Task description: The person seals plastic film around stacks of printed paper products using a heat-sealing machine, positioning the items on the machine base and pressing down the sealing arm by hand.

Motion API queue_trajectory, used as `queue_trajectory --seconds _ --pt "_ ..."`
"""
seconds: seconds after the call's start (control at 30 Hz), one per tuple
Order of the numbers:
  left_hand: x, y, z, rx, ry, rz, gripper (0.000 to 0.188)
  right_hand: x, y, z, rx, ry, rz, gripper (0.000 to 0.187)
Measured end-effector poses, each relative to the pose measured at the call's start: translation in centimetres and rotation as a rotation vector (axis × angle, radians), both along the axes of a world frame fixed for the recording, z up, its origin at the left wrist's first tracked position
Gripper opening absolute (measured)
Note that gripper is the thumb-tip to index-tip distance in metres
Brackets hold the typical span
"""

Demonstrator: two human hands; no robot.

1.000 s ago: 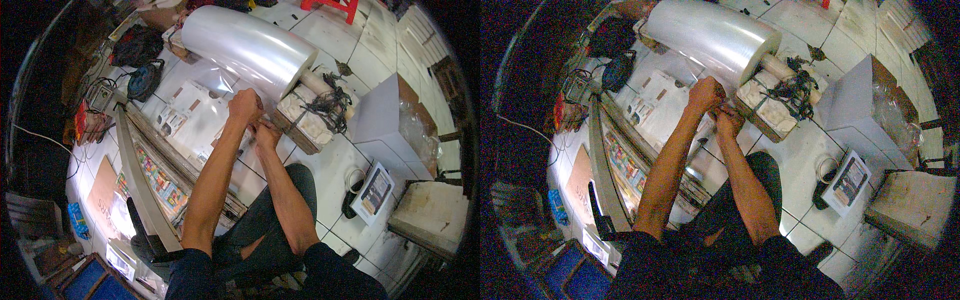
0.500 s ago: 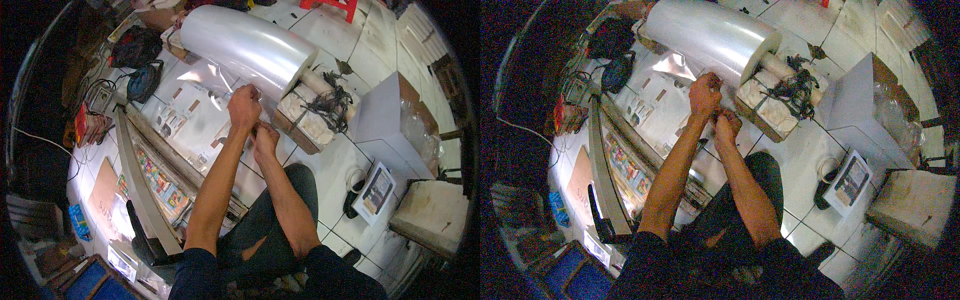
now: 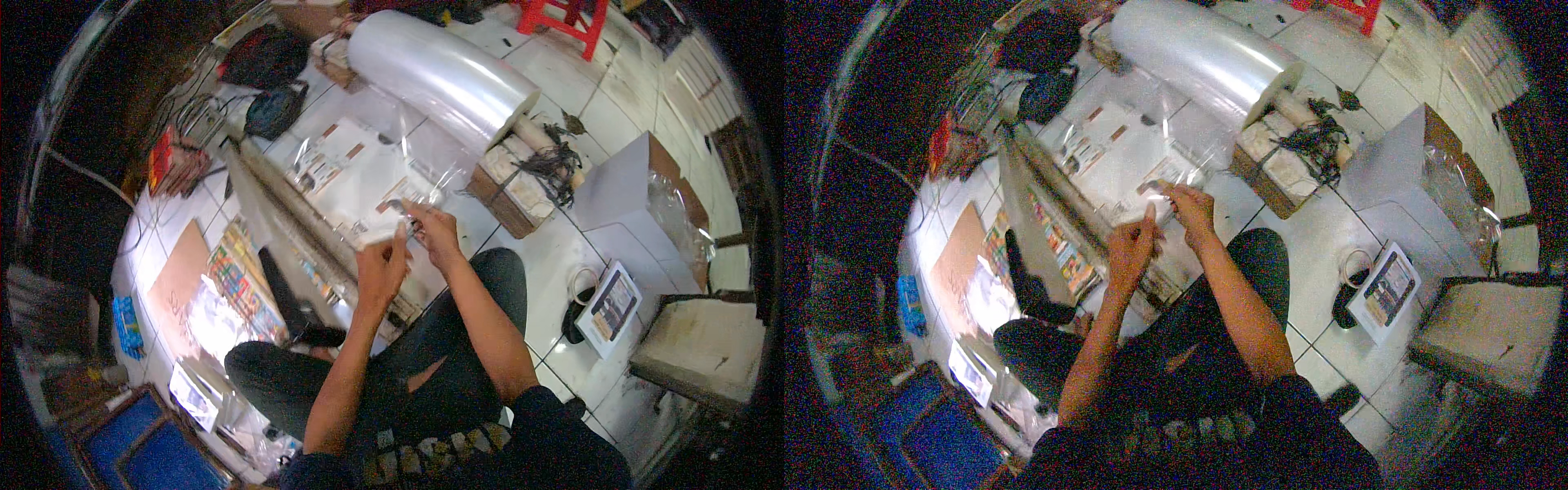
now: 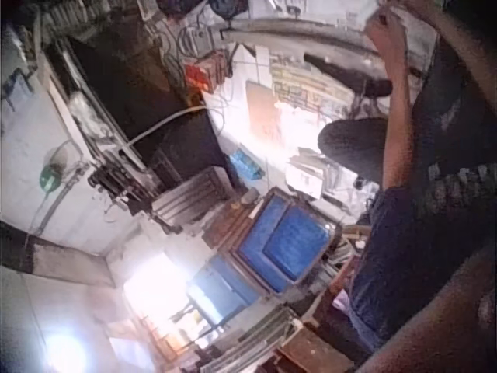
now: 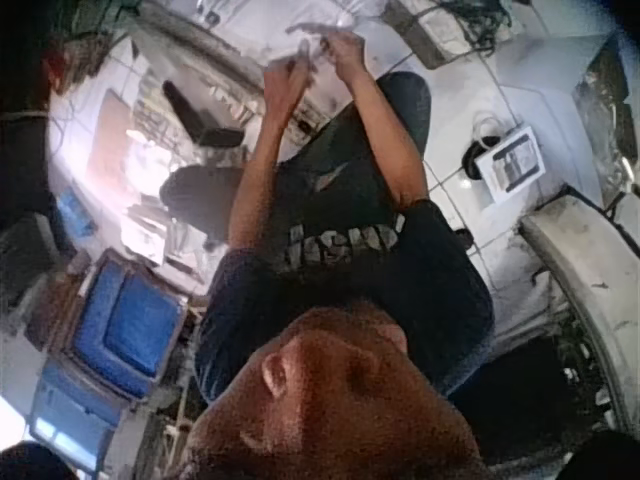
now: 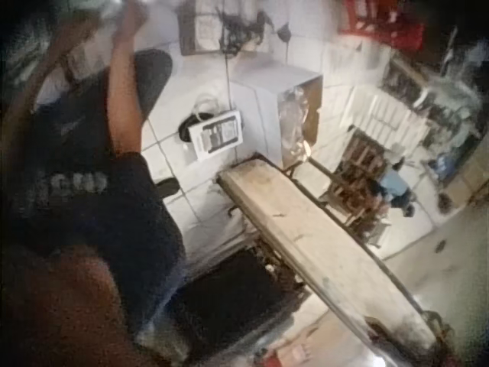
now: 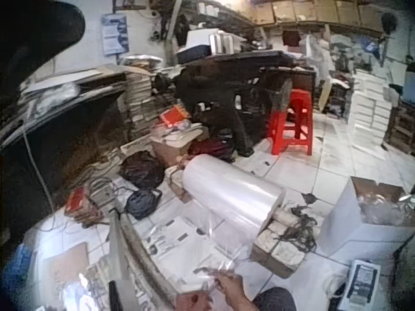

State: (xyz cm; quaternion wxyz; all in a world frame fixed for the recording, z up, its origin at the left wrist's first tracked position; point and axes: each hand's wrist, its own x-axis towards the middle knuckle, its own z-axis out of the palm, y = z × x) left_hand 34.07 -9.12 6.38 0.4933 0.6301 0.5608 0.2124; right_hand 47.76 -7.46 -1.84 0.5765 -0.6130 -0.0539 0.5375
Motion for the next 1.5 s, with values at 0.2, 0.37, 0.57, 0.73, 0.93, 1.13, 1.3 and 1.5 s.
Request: queue_trajectory --seconds 0.2,0.37,0.57,0.73,0.93,1.13,1.3,1.5 --pt "-6.0 -3.5 -4.1 -0.812 -0.341 0.133 0.088 -2.6 -1.4 1.9 0.125 0.023 0.150 0.023" --pt "-5.9 0.1 -9.5 -0.725 -1.093 0.377 0.086 -3.9 -3.4 5.0 0.149 0.059 0.153 0.023" --pt "-7.3 4.3 -10.3 -0.275 -0.688 0.345 0.007 -4.4 -5.4 4.8 -0.074 -0.700 0.236 0.032" --pt "-7.6 2.8 -6.5 -0.247 -0.708 0.397 0.017 -3.1 -7.3 -1.3 0.447 -1.739 0.404 0.048" --pt "-8.0 3.1 -5.0 -0.302 -0.602 0.405 0.018 -2.2 -5.3 -4.1 0.651 -1.673 0.620 0.042" --pt "-5.8 6.7 -9.6 -0.518 -0.931 0.517 0.018 -1.2 -6.0 -0.9 0.349 -2.262 0.896 0.041" --pt "-4.1 20.7 -15.2 -0.462 -1.082 0.763 0.023 -3.4 -6.1 1.1 0.171 -1.283 0.706 0.027" --pt "-15.6 27.3 -14.0 -0.126 -0.556 0.694 0.032 -10.2 -4.9 5.8 0.782 -1.557 0.804 0.015"
